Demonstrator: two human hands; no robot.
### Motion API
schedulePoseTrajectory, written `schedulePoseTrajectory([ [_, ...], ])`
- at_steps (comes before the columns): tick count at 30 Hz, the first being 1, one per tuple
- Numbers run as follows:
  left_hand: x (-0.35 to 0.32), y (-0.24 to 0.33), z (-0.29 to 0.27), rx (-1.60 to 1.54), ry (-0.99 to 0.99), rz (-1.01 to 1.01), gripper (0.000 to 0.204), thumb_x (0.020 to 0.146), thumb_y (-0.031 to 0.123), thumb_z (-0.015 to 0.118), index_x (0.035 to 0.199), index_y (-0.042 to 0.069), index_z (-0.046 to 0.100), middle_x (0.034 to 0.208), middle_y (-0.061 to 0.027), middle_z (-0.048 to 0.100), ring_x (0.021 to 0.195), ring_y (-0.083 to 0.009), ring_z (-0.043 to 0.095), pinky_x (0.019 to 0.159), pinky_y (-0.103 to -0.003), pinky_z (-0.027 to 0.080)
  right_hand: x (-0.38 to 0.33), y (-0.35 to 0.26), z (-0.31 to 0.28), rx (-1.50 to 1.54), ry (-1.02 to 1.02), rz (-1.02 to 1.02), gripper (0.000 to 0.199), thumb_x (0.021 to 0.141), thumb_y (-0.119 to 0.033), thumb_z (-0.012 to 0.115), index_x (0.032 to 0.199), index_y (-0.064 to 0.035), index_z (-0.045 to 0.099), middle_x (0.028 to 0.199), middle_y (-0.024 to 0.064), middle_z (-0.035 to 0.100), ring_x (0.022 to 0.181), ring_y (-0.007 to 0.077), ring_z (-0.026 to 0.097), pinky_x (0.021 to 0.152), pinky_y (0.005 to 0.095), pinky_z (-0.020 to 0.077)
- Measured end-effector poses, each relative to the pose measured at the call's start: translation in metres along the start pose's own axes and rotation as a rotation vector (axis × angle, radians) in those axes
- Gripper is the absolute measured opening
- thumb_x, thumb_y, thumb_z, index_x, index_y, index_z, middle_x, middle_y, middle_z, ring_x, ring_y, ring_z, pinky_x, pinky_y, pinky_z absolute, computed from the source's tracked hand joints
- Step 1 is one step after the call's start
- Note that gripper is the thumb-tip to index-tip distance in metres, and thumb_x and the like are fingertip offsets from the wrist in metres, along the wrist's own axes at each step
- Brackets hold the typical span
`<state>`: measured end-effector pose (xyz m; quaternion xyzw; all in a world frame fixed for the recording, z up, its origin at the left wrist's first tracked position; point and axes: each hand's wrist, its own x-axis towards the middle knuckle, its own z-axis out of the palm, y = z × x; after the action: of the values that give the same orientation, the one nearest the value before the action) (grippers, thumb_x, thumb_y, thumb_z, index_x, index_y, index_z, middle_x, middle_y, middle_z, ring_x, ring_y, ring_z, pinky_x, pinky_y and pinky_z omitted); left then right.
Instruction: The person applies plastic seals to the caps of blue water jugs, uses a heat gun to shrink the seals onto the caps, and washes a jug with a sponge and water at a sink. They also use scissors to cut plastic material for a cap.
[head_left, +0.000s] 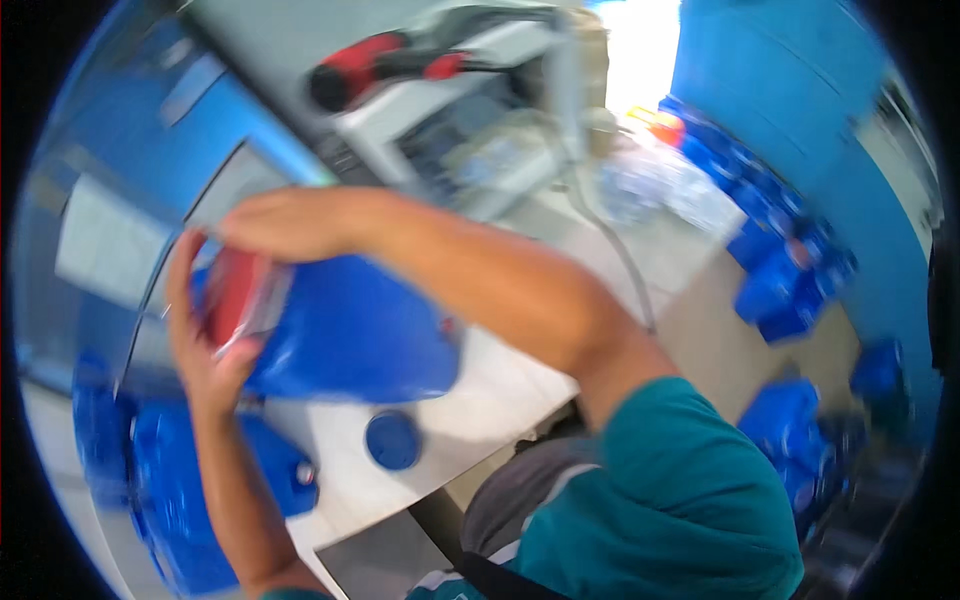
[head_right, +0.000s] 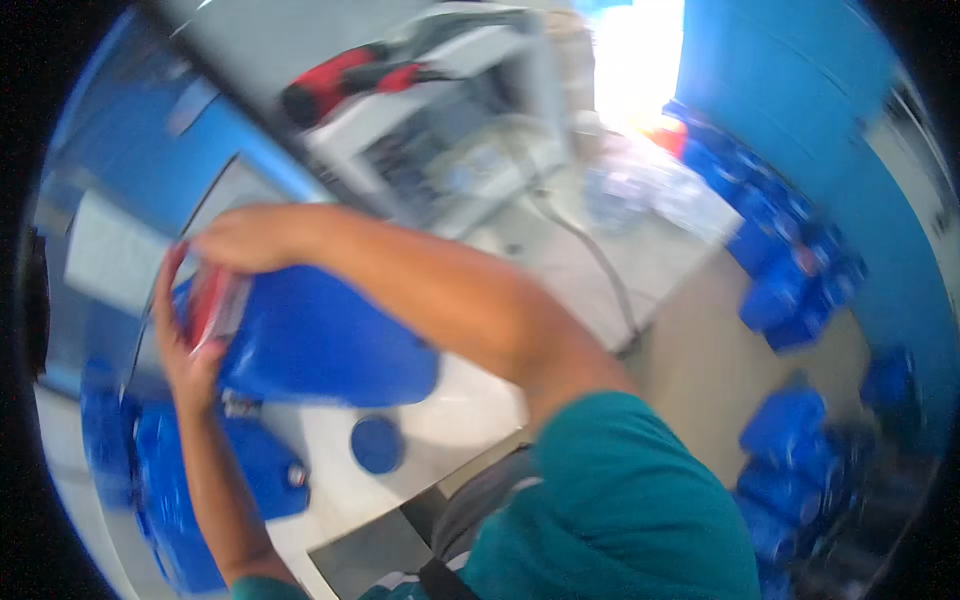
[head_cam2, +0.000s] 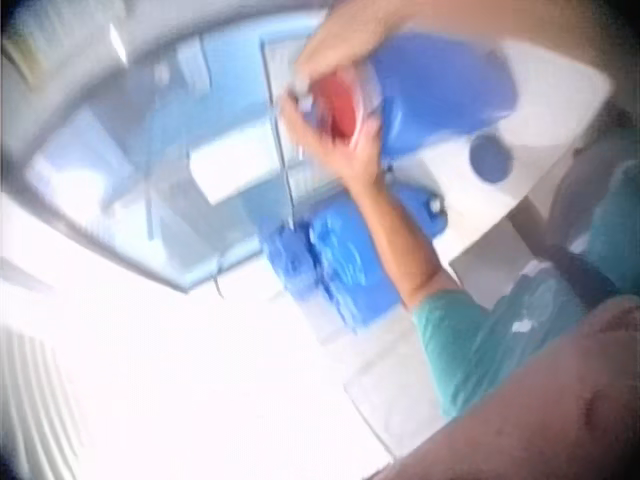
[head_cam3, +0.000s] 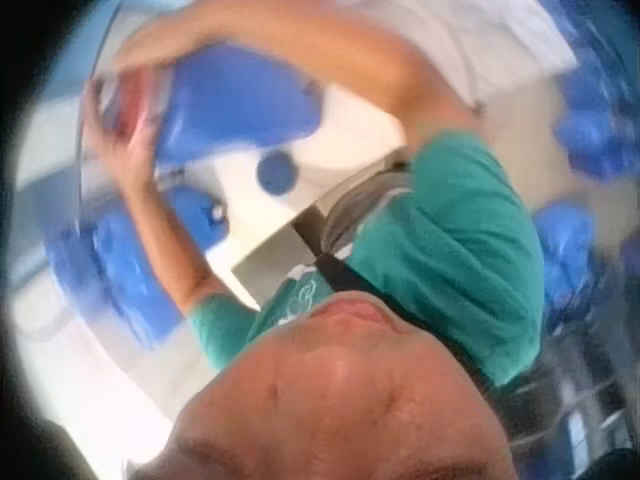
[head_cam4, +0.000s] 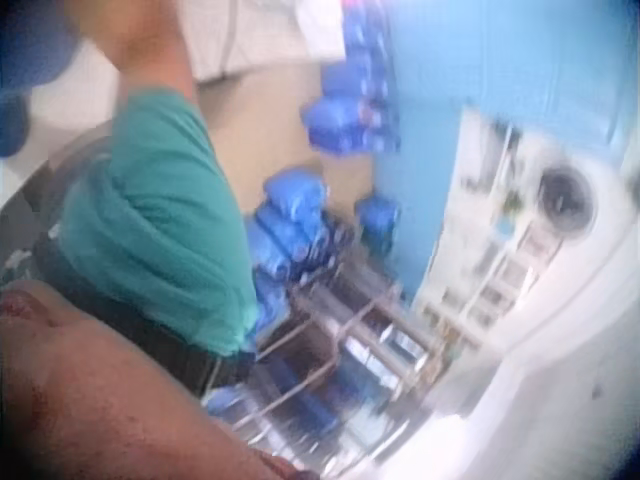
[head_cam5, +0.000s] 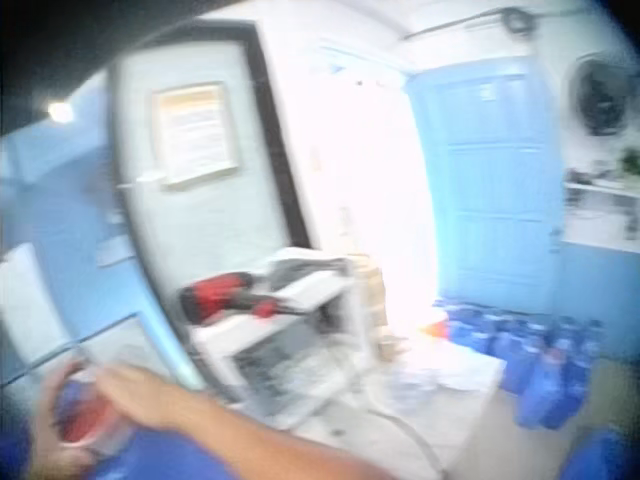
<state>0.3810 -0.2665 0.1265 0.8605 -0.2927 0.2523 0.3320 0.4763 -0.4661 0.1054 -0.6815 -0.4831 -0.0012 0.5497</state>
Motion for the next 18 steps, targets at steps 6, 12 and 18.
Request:
schedulePoseTrajectory([
  [6,-0.011,-0.022,-0.047,0.391,-0.034,0.106,0.082,0.085,0.048,0.061,0.15,0.003,0.043,0.15,-0.0179,0.046,0.142,-0.0329,0.04,0.117,-0.044,0.03,-0.041,-0.002,0.043,0.253,0.431,-0.01,0.06,0.108,-0.052,0.037,0.126,-0.0005,0.063,0.121,0.0148,0.069,0.117,0.0276,0.063,0.102,0.0371,0.0449],
  [12,0.019,-0.028,-0.061,0.422,-0.111,0.025,0.067,0.08,0.014,0.055,0.145,0.0,0.048,0.148,-0.0169,0.051,0.143,-0.0312,0.042,0.12,-0.043,0.027,-0.161,0.113,0.118,0.279,0.719,0.49,0.07,0.106,-0.054,0.04,0.148,0.0016,0.041,0.14,0.0216,0.055,0.13,0.0305,0.053,0.111,0.0381,0.0384],
  [18,0.002,-0.072,-0.066,0.628,-0.386,0.106,0.062,0.086,0.02,0.071,0.141,0.0,0.052,0.139,-0.0206,0.056,0.131,-0.0356,0.052,0.113,-0.043,0.038,-0.225,0.139,0.128,0.876,0.746,0.872,0.1,0.091,-0.063,0.065,0.157,-0.0014,0.024,0.141,0.0233,0.054,0.126,0.0298,0.055,0.105,0.0397,0.0459],
])
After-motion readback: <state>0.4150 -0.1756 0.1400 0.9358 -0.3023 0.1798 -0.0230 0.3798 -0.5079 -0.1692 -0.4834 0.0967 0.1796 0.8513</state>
